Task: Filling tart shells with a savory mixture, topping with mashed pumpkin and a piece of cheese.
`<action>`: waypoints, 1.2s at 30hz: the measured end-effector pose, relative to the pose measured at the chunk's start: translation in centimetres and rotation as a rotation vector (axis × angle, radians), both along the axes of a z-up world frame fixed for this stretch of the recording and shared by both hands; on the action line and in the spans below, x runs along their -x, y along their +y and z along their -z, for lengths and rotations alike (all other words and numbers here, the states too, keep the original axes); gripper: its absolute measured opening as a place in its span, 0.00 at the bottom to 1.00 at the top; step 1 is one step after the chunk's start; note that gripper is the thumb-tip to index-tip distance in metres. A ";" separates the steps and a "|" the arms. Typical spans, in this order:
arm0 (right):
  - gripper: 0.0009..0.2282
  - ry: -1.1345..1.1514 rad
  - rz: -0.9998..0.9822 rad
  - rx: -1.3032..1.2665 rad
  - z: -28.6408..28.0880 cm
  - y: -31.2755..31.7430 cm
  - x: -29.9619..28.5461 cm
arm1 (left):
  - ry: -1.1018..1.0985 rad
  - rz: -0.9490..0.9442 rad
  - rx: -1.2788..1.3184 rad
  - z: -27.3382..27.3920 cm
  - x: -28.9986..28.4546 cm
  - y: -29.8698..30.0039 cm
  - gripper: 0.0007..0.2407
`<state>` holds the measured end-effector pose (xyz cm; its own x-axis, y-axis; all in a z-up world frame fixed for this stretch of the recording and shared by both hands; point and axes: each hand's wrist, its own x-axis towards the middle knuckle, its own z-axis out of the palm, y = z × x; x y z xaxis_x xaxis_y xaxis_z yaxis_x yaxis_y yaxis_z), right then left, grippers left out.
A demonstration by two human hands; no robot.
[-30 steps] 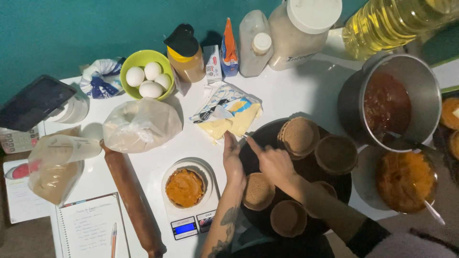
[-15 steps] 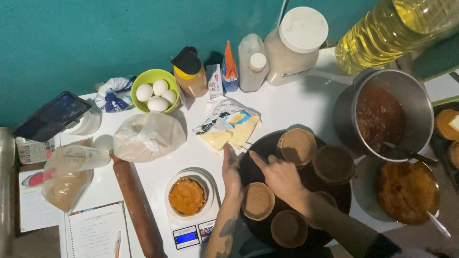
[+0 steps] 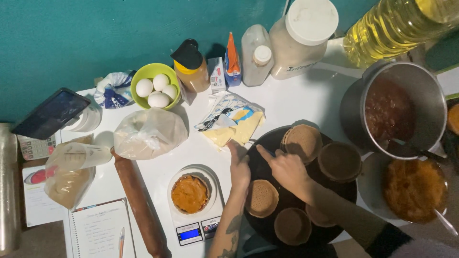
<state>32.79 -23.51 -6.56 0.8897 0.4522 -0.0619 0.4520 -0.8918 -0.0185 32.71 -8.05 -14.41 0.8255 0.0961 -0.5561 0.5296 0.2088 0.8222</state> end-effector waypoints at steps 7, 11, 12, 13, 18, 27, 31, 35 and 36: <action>0.23 0.216 0.169 -0.278 -2.3 0.0 -2.0 | 0.039 -0.034 0.135 -1.3 -0.7 0.5 0.28; 0.17 0.433 0.341 -0.490 -3.0 0.4 -1.3 | 0.008 -0.004 0.120 -0.7 -0.2 0.8 0.32; 0.16 0.463 0.367 -0.522 -3.2 0.4 -0.8 | 0.016 -0.010 0.142 -0.9 -0.1 0.8 0.33; 0.16 0.459 0.369 -0.524 -3.8 0.6 -0.7 | 0.013 -0.006 0.141 -1.3 -0.3 0.9 0.33; 0.23 0.324 0.234 -0.231 -6.1 1.1 0.4 | -0.012 -0.027 0.125 -1.2 0.2 1.3 0.32; 0.29 0.119 0.168 -0.054 -4.1 1.6 0.4 | -0.126 -0.058 0.209 -1.9 0.0 1.3 0.31; 0.28 0.109 0.136 -0.052 -3.7 1.8 -0.1 | -0.052 -0.036 0.156 -1.9 -0.1 1.0 0.30; 0.23 0.223 0.172 -0.202 -4.0 2.0 -0.4 | -0.096 -0.040 0.163 1.8 0.5 0.8 0.31; 0.21 0.269 0.198 -0.269 -3.9 1.9 -0.5 | -0.143 -0.046 0.186 3.1 0.6 0.8 0.31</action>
<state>33.30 -21.56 -2.67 0.9291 0.3063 -0.2072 0.2200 -0.9082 -0.3560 32.10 -7.21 -17.49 0.8942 0.0424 -0.4457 0.3970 0.3853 0.8331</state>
